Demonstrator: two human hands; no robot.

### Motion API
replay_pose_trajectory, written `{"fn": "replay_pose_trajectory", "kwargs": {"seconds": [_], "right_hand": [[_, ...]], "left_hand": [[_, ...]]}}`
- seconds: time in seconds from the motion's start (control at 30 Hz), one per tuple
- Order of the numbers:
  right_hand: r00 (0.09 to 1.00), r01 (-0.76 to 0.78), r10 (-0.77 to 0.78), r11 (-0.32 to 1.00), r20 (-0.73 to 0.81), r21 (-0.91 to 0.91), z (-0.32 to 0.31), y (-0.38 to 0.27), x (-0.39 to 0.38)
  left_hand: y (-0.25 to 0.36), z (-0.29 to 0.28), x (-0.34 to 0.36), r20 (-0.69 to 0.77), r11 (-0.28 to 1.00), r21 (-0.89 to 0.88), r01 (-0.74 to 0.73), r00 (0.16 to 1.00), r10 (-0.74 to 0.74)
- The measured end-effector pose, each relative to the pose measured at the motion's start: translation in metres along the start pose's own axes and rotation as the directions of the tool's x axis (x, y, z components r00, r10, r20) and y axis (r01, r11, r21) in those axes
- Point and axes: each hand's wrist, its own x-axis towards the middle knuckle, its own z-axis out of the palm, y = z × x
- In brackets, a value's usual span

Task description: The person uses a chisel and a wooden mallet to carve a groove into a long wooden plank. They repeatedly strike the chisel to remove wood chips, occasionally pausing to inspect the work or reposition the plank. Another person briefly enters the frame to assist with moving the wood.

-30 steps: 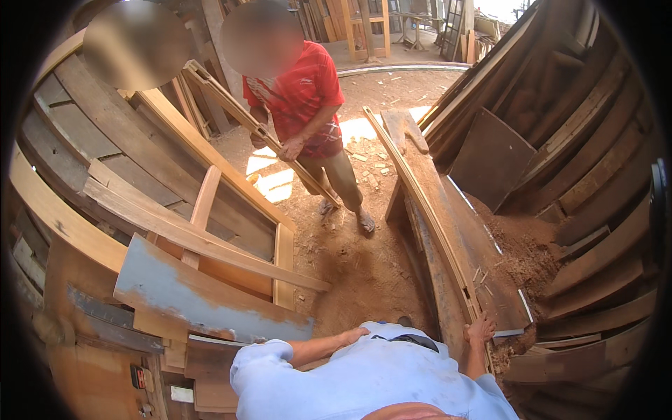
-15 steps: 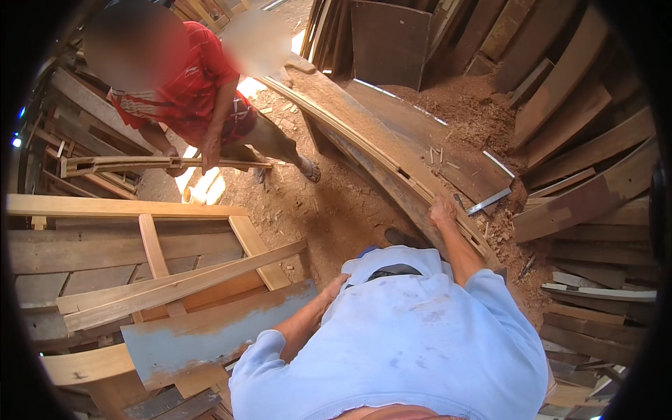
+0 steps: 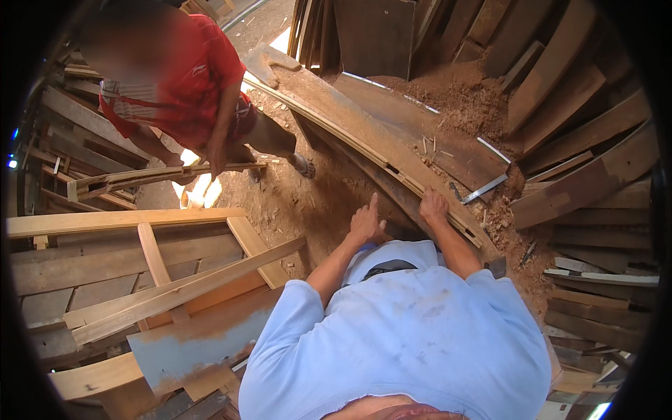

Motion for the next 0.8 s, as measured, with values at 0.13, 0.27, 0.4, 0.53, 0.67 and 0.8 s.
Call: {"fn": "replay_pose_trajectory", "kwargs": {"seconds": [0.13,0.27,0.4,0.53,0.67,0.8], "right_hand": [[0.999,-0.018,0.017,1.000,0.042,0.021,-0.008,-0.001,0.003],[1.000,-0.020,0.019,0.998,0.010,0.052,-0.001,0.003,0.002],[0.999,-0.037,0.035,0.998,0.027,0.047,0.001,0.005,0.014],[0.996,-0.048,0.044,0.997,0.076,0.057,-0.003,0.001,0.014],[0.996,-0.056,0.055,0.998,0.064,0.018,-0.007,0.001,0.012],[0.995,-0.053,0.053,0.999,0.084,0.004,-0.007,0.001,0.013]], "left_hand": [[0.025,-0.001,0.056,0.002,0.973,0.216,-0.079,0.997,0.080],[0.032,-0.007,0.073,-0.043,0.945,0.307,-0.111,0.991,0.131],[0.032,-0.012,0.077,0.026,0.936,0.328,-0.127,0.992,0.125],[0.031,-0.014,0.079,0.073,0.941,0.317,-0.120,0.992,0.103],[0.035,-0.018,0.079,0.056,0.949,0.286,-0.133,0.991,0.122],[0.035,-0.020,0.080,0.073,0.955,0.268,-0.127,0.991,0.111]]}}
